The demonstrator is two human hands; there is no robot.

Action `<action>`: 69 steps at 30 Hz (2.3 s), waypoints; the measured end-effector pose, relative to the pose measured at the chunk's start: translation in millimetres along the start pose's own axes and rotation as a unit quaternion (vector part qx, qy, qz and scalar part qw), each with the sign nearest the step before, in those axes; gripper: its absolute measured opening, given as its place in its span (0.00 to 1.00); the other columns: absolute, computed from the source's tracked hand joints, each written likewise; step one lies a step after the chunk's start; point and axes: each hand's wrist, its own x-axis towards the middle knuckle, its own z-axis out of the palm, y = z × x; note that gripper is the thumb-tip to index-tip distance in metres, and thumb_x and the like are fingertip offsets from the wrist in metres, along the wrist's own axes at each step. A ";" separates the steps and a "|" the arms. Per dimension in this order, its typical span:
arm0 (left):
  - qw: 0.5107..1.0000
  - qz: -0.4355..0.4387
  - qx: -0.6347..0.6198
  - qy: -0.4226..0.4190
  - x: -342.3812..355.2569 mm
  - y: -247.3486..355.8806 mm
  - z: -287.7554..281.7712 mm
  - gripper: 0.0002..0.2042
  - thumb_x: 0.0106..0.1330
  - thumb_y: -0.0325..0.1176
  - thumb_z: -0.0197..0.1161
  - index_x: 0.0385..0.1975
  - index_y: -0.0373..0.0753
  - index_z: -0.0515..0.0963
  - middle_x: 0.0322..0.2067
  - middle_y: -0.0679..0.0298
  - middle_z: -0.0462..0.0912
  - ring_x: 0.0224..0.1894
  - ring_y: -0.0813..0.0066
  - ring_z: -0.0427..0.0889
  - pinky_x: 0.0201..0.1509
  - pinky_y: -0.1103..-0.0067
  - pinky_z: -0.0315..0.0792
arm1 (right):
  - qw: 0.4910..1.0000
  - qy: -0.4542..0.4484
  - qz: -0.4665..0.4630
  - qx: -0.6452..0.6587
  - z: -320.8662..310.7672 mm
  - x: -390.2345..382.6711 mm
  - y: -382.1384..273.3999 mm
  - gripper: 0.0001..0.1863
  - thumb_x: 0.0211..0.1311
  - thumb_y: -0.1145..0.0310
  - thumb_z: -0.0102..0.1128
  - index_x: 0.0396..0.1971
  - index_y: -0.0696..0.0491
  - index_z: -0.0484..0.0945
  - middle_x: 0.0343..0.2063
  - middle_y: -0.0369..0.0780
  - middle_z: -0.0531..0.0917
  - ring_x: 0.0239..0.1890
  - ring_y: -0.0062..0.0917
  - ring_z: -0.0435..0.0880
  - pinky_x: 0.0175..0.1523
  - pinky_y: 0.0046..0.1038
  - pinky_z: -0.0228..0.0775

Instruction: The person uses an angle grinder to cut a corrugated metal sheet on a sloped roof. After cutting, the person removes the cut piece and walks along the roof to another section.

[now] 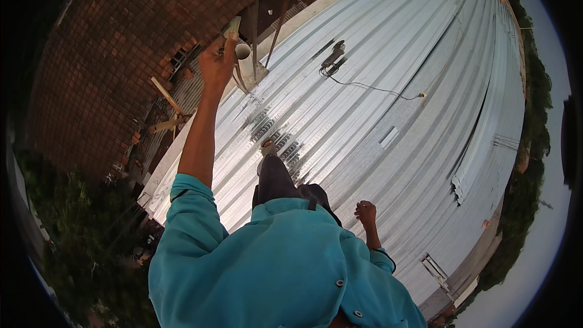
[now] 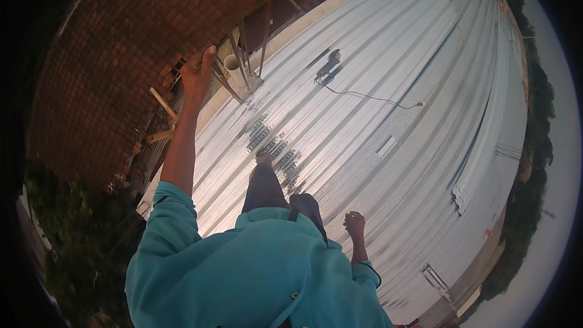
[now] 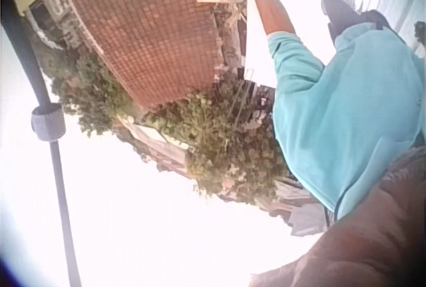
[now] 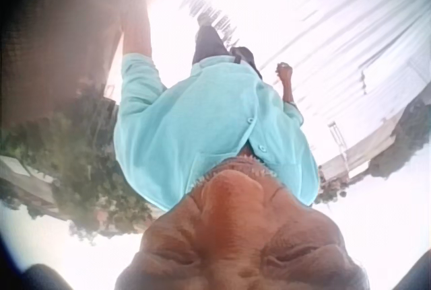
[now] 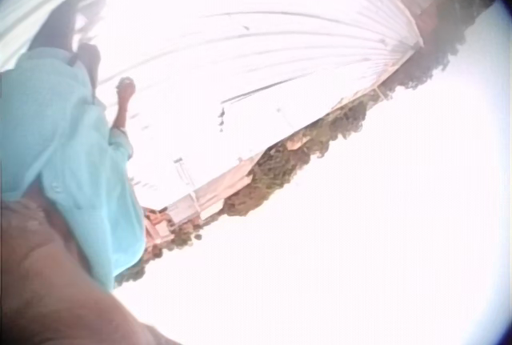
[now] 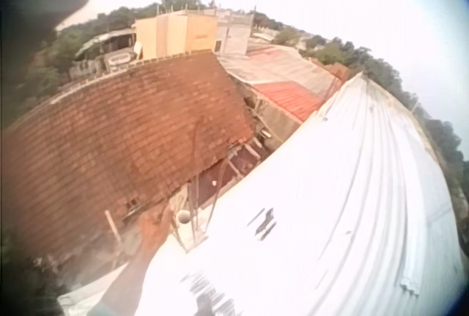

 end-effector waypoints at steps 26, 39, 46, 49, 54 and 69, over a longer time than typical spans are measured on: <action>0.953 -0.120 -0.063 -0.272 23.5 -13.1 -8.6 0.29 0.76 0.54 0.44 0.40 0.33 0.84 0.36 0.58 0.87 0.41 0.70 0.81 0.54 0.72 0.71 | 0.987 -0.087 -0.075 -0.110 45.9 76.2 -117.1 0.17 0.63 0.69 0.62 0.47 0.63 0.77 0.23 0.40 0.80 0.19 0.22 0.79 0.18 0.23 0.66; 0.940 -0.114 -0.161 -0.280 29.5 -8.5 -3.0 0.34 0.73 0.62 0.45 0.28 0.34 0.83 0.29 0.55 0.81 0.40 0.66 0.77 0.56 0.67 0.68 | 0.979 -0.094 -0.105 -0.146 60.7 86.2 -147.2 0.17 0.62 0.69 0.62 0.47 0.63 0.77 0.22 0.41 0.81 0.19 0.21 0.80 0.19 0.24 0.68; 0.964 -0.136 -0.124 -0.192 26.0 -10.3 13.9 0.32 0.72 0.57 0.46 0.22 0.33 0.81 0.19 0.57 0.78 0.26 0.67 0.77 0.36 0.67 0.69 | 0.977 -0.127 -0.098 -0.138 87.0 93.4 -162.8 0.16 0.61 0.69 0.63 0.46 0.61 0.77 0.21 0.39 0.80 0.18 0.21 0.79 0.18 0.23 0.66; 0.983 -0.170 -0.073 -0.020 6.5 3.4 27.0 0.27 0.73 0.50 0.45 0.25 0.33 0.80 0.23 0.47 0.81 0.31 0.47 0.82 0.38 0.59 0.71 | 0.970 -0.153 -0.110 -0.155 95.4 98.4 -174.7 0.17 0.61 0.69 0.63 0.48 0.61 0.77 0.22 0.40 0.80 0.19 0.21 0.80 0.19 0.23 0.67; 0.963 -0.207 -0.079 0.153 -15.9 33.1 59.0 0.24 0.75 0.47 0.47 0.24 0.33 0.78 0.24 0.40 0.79 0.29 0.39 0.80 0.36 0.53 0.70 | 0.955 -0.180 -0.123 -0.202 89.6 100.4 -190.0 0.19 0.61 0.70 0.63 0.50 0.62 0.77 0.22 0.40 0.80 0.18 0.21 0.80 0.18 0.23 0.68; 0.973 -0.163 -0.159 -0.049 -7.9 19.1 28.1 0.28 0.72 0.52 0.48 0.18 0.33 0.76 0.19 0.61 0.76 0.27 0.71 0.73 0.36 0.72 0.67 | 0.928 -0.190 -0.226 -0.229 57.0 154.6 -237.8 0.20 0.58 0.66 0.64 0.47 0.63 0.78 0.22 0.42 0.83 0.20 0.23 0.83 0.22 0.26 0.73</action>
